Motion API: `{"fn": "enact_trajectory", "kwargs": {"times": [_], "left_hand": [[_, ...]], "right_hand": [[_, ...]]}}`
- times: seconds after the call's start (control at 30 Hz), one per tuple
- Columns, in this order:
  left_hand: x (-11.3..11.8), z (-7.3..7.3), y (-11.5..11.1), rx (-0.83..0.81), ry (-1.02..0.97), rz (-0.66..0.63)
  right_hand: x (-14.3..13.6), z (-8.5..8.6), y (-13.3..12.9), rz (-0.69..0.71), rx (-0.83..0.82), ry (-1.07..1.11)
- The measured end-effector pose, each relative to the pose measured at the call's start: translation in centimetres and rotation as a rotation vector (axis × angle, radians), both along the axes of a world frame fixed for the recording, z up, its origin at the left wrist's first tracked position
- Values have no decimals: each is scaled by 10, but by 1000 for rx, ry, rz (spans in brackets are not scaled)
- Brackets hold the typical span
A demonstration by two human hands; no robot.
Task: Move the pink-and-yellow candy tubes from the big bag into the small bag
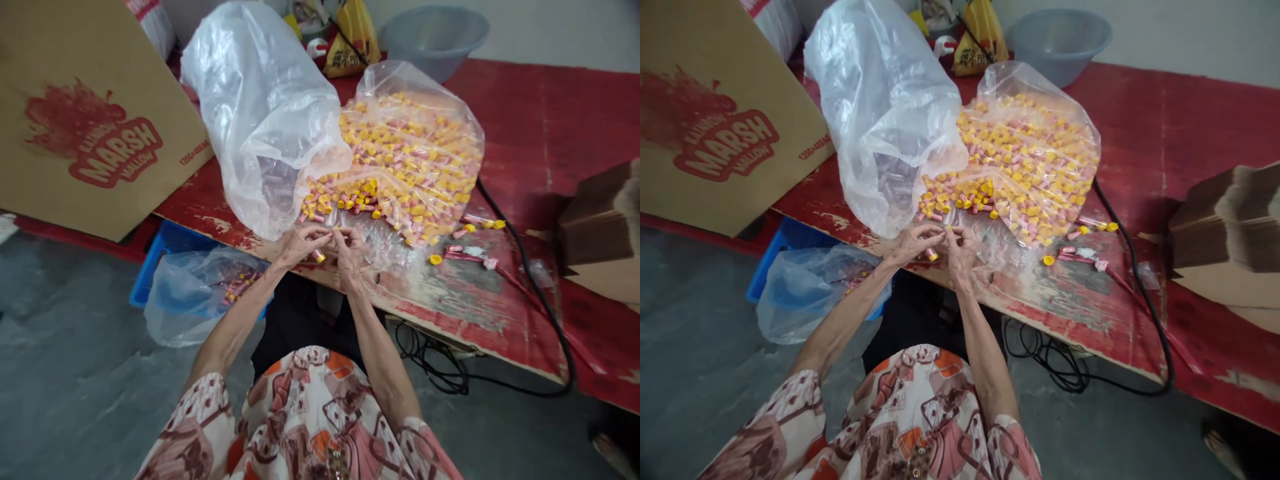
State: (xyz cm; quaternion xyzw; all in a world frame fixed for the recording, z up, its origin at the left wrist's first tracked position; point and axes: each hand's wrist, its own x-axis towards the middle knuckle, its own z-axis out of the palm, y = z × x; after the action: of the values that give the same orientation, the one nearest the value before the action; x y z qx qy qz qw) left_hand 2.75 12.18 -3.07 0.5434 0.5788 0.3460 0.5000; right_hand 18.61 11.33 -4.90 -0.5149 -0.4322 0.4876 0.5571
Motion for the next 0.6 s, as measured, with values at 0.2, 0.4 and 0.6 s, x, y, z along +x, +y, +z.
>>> {"fn": "enact_trajectory", "kwargs": {"times": [0.2,0.4,0.6], "left_hand": [[-8,-1,-7,-83,23,129],[-10,3,6,-7,274,83],[14,4,2,281,810,-179]], "right_hand": [[28,-6,-1,247,-111,-4],[36,-18,-12,300,24,-294],[55,-39,-14,-45,115,-496]]}}
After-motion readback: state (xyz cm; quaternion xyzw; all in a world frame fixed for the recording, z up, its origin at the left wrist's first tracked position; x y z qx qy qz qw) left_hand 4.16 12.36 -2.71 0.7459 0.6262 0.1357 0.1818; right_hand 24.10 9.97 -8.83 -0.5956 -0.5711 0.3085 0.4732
